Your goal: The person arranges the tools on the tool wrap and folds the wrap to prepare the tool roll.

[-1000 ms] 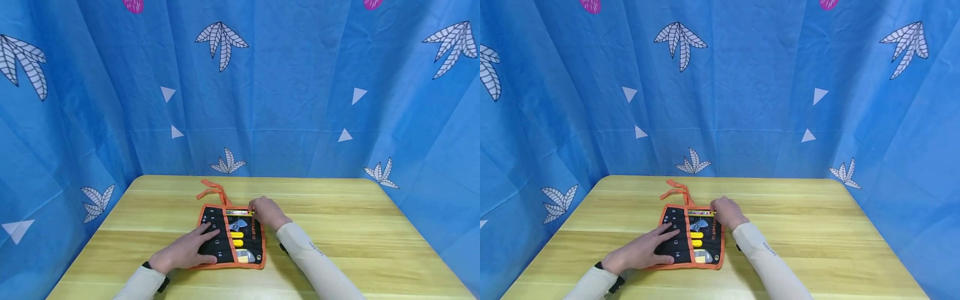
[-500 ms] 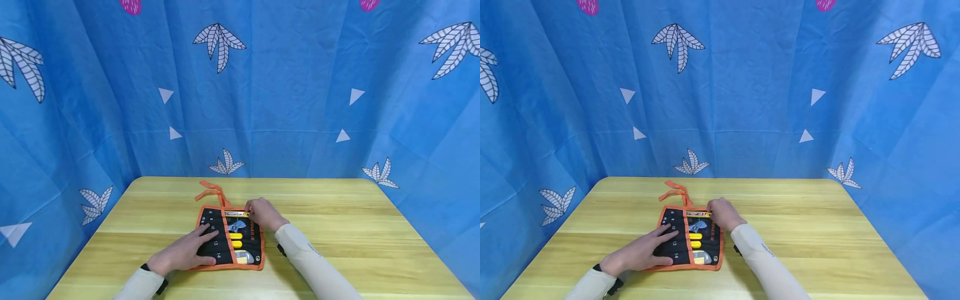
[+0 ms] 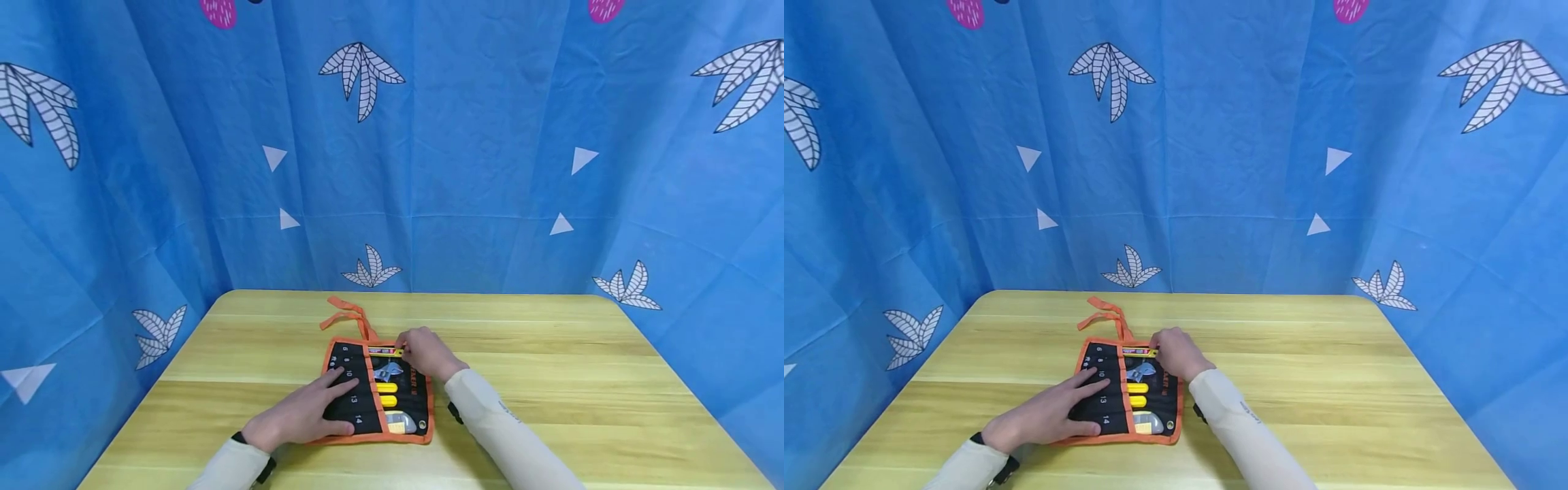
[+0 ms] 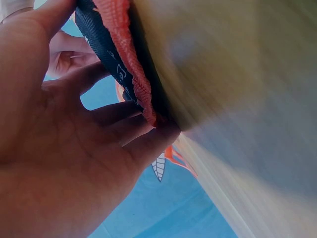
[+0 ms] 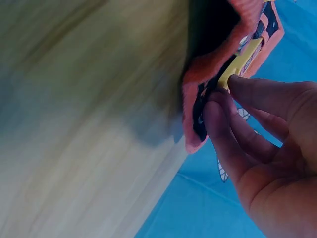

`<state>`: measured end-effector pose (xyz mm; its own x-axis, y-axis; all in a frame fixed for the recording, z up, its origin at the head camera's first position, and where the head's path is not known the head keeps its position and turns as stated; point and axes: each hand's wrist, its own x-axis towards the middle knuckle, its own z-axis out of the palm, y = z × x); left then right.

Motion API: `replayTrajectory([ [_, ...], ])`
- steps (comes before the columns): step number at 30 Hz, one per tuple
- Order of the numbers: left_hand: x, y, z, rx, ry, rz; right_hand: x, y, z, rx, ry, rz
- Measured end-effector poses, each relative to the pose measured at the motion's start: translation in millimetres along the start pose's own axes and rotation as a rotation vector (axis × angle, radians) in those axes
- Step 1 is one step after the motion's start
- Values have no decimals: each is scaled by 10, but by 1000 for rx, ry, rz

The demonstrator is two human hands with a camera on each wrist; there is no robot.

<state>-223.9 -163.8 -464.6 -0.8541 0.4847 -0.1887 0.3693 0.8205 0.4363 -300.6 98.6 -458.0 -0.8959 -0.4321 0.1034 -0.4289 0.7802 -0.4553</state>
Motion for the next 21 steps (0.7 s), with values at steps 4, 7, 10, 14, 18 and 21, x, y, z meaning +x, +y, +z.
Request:
replayTrajectory([
  [4, 3, -6, 0, 3, -1, -6, 8, -17, 8, 5, 9, -17],
  [7, 2, -5, 2, 6, -3, -9, 2, -15, 6, 25, 8, -16],
  [10, 6, -5, 9, 6, -5, -15, -9, -19, 2, 45, 2, -3],
  [14, 16, -10, 11, 6, -8, -23, -6, -39, 8, 41, 2, 2],
  [18, 19, -12, 11, 5, -10, -24, 11, -56, 27, 25, 8, -8],
  [21, 19, -12, 10, 4, -10, -19, 31, -73, 40, 8, 0, -14],
])
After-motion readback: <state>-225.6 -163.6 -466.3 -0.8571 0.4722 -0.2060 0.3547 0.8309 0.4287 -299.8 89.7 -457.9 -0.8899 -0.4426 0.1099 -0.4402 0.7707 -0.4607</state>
